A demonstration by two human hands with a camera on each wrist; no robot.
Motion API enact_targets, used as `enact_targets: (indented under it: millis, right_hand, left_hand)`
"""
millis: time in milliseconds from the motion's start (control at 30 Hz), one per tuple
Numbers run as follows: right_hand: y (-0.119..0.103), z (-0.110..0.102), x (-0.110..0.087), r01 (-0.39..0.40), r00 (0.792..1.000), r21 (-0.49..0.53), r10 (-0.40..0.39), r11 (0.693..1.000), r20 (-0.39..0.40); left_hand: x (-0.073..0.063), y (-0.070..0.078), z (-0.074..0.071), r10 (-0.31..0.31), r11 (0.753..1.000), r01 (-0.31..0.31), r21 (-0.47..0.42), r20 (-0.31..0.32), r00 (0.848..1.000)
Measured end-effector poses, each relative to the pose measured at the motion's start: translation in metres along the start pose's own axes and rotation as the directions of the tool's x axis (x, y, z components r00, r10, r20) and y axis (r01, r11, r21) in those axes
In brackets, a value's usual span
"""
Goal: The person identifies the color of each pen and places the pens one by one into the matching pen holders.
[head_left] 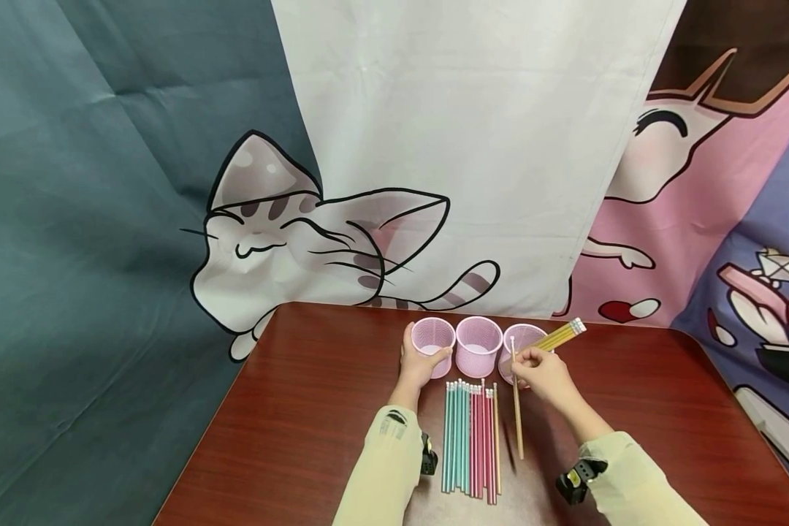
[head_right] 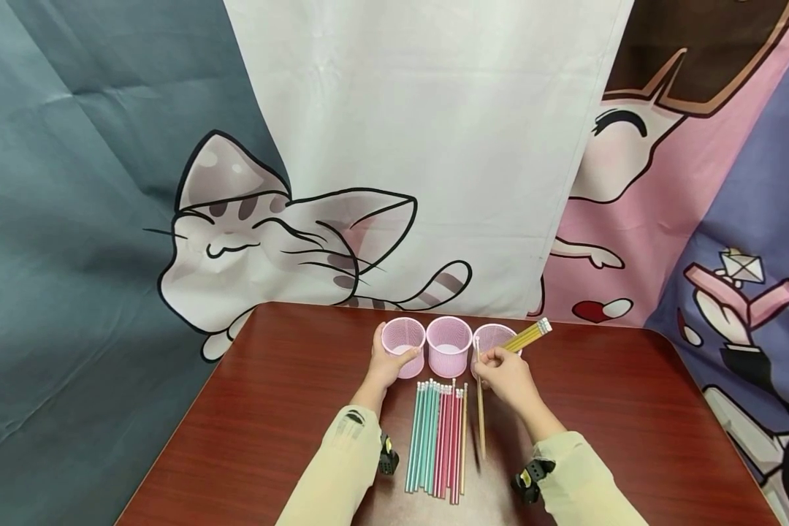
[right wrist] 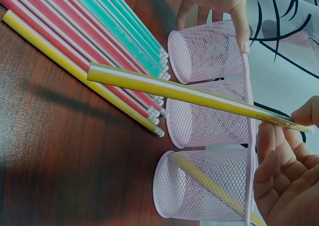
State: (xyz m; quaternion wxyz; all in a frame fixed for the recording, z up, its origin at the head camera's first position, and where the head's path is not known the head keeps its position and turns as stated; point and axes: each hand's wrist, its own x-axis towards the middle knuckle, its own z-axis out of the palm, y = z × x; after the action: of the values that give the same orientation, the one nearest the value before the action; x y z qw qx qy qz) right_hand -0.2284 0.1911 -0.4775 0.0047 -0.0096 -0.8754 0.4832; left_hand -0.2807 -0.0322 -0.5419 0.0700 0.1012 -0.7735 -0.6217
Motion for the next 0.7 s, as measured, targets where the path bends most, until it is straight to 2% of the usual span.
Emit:
enact_targets:
  millis: [333, 567, 700]
  right_hand:
    - [-0.012, -0.015, 0.006, 0.044, 0.996, 0.033, -0.041, 0.999, -0.083]
    - [-0.020, -0.029, 0.010, 0.055, 0.992, 0.124, -0.040, 0.991, -0.122]
    - [-0.026, -0.038, 0.012, 0.080, 0.987, 0.130, -0.060, 0.988, -0.150]
  left_hand:
    - [0.000, 0.000, 0.000, -0.005, 1.000, 0.005, -0.007, 0.002, 1.000]
    - [0.000, 0.000, 0.000, -0.004, 1.000, 0.004, -0.005, 0.000, 1.000]
    - [0.000, -0.001, 0.000, -0.003, 1.000, 0.003, 0.000, 0.001, 1.000]
